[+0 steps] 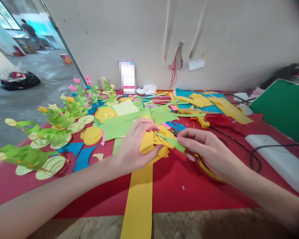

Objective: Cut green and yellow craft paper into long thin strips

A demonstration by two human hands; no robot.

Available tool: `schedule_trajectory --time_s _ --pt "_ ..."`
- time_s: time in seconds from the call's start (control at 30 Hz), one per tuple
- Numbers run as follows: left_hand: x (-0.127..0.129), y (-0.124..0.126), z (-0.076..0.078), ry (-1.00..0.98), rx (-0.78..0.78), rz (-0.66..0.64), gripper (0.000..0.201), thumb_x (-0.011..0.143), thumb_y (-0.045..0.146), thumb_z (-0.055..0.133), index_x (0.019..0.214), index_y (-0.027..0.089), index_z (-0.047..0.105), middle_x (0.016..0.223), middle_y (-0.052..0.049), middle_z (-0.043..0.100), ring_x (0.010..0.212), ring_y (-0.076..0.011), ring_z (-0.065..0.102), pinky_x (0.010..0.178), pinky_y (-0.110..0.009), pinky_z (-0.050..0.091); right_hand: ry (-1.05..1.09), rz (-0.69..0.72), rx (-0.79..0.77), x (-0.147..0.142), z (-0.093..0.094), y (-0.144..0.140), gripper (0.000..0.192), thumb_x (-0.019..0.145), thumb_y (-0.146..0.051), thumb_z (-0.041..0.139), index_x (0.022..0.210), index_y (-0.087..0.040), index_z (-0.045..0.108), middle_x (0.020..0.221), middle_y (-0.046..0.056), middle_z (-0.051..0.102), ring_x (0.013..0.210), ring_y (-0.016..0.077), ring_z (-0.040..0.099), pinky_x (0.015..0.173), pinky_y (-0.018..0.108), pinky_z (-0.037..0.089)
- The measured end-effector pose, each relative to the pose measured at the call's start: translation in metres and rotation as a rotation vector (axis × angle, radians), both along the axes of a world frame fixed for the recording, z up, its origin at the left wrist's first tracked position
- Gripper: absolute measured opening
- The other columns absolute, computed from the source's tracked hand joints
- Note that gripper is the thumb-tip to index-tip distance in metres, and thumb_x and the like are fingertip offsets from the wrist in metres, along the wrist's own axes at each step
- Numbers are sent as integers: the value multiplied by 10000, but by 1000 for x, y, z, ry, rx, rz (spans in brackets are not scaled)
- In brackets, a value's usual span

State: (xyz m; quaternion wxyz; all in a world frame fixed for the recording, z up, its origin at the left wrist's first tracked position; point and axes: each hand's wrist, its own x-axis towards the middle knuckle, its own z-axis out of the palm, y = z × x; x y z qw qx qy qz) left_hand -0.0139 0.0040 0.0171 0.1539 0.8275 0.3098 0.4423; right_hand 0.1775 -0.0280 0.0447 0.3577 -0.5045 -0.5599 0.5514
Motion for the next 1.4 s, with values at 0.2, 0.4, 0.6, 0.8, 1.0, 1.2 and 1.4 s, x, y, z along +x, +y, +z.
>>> schedule_trajectory --time_s 0.2,0.4,0.6,0.8,1.0,1.2,1.4 --pt "1 0 -7 193 262 -147 334 741 171 583 1042 186 441 977 -76 545 980 -206 463 872 -346 369 273 127 -239 -5 -5 -5 182 808 -313 484 756 -143 521 533 -37 453 410 26 380 401 157 225" --pt "-4 2 -1 260 426 -76 228 766 171 538 989 166 495 927 -69 620 946 -203 512 945 -415 308 484 212 -350 -16 -7 -9 199 830 -298 453 731 -136 513 595 -1 554 385 28 446 370 125 317" --pt "-5 4 6 297 615 -29 184 747 124 525 929 128 556 834 -48 667 848 -184 572 948 -446 299 603 134 -326 -25 -8 -18 206 835 -290 440 714 -141 515 651 20 595 424 51 500 411 152 397" --pt "-13 10 13 324 696 36 229 738 131 490 955 119 561 906 -63 668 872 -201 579 980 -462 268 564 112 -288 -32 0 -14 188 821 -294 453 714 -152 513 613 17 603 430 64 505 438 163 401" --pt "-16 15 14 337 658 33 196 759 55 480 906 146 573 838 -21 673 816 -161 588 996 -464 245 338 31 117 -27 -1 -4 180 853 -290 395 766 -192 519 686 -14 534 501 65 489 452 182 396" --pt "-14 7 19 280 517 -27 173 793 72 467 908 155 567 863 -48 661 853 -176 566 934 -477 324 -231 105 881 -21 3 2 265 720 -120 573 969 -209 554 936 29 493 787 110 518 665 227 456" --pt "-10 -3 32 221 478 -42 110 783 96 499 830 167 569 849 -40 664 866 -178 559 954 -478 303 -242 66 1078 -30 20 7 99 718 -108 589 783 -166 636 818 32 507 735 107 530 641 240 450"
